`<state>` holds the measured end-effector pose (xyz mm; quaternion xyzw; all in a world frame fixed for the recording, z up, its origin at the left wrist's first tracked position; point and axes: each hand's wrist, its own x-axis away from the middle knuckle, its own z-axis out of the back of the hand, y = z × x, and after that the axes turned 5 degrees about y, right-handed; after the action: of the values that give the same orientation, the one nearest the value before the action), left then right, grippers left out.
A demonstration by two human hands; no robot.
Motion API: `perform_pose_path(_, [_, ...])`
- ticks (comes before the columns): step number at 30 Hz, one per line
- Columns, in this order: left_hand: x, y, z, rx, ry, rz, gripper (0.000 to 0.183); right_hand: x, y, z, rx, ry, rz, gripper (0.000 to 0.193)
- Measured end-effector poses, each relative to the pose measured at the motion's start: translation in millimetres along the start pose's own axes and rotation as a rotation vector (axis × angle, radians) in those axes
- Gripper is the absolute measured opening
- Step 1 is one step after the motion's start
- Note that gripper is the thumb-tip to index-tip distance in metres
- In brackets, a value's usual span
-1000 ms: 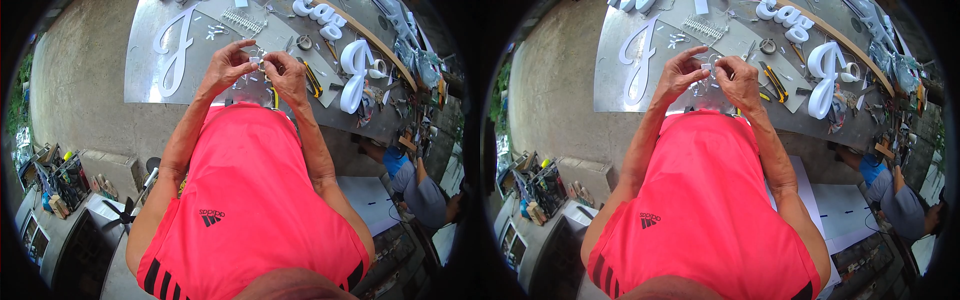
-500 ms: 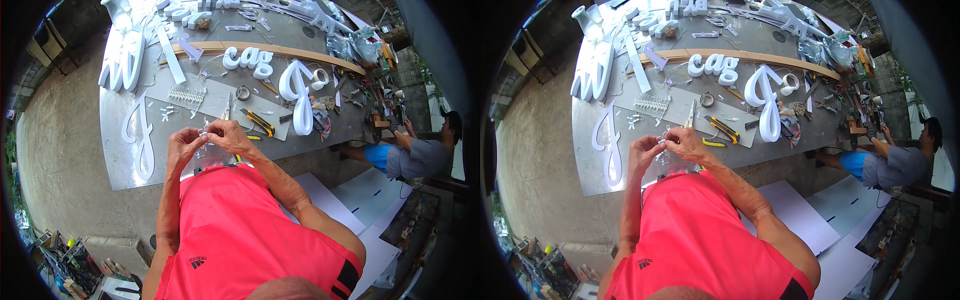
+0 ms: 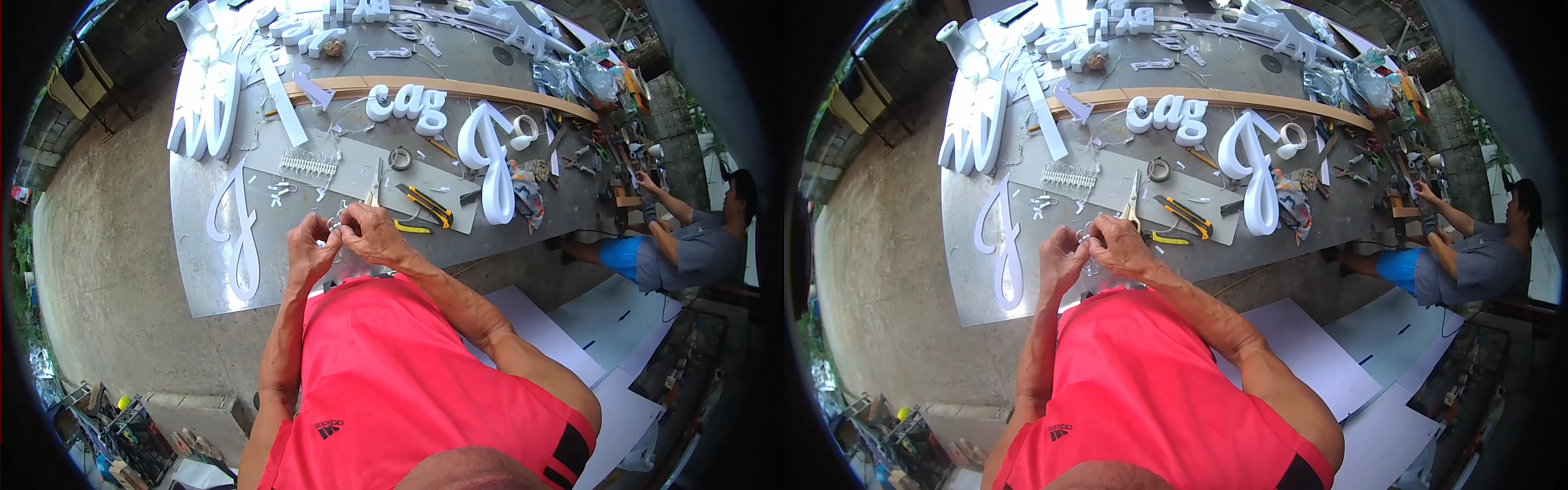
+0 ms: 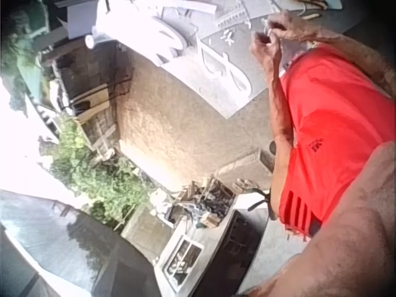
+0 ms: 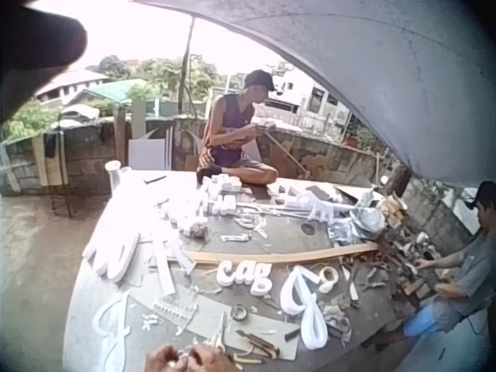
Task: Preparing and assembling small letters and connectors for signage at a fabrication table.
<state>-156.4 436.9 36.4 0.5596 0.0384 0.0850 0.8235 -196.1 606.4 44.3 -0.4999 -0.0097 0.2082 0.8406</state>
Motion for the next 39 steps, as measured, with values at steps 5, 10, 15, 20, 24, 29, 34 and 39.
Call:
perform_pose_path(5, [-1,-7,1,0.511,-0.211,0.180,0.014,-1,13,11,-0.619,-0.235,-0.429,0.015])
perform_pose_path(10, [-1,-6,8,0.620,-0.274,0.202,0.014,-7,7,25,-0.753,-0.337,-0.556,0.017])
perform_pose_path(15, [-6,-8,10,0.549,-0.339,0.238,0.012,-7,5,25,-0.497,-0.237,-0.440,0.015])
perform_pose_path(20, [-8,-12,16,0.711,-0.330,0.335,0.021,-9,8,18,0.010,-0.019,-0.013,0.010])
perform_pose_path(24, [-10,-14,13,0.658,-0.265,0.298,0.023,-5,-3,14,-0.104,0.033,-0.122,0.011])
perform_pose_path(29, [-8,-20,12,0.643,-0.226,0.313,0.025,2,-4,9,0.008,0.039,-0.045,0.011])
perform_pose_path(34, [-7,-22,6,0.606,-0.177,0.275,0.027,1,-5,7,-0.082,-0.010,-0.150,0.015])
perform_pose_path(39, [-3,-13,0,0.355,-0.094,0.244,0.023,4,8,-1,-0.133,-0.040,-0.206,0.015])
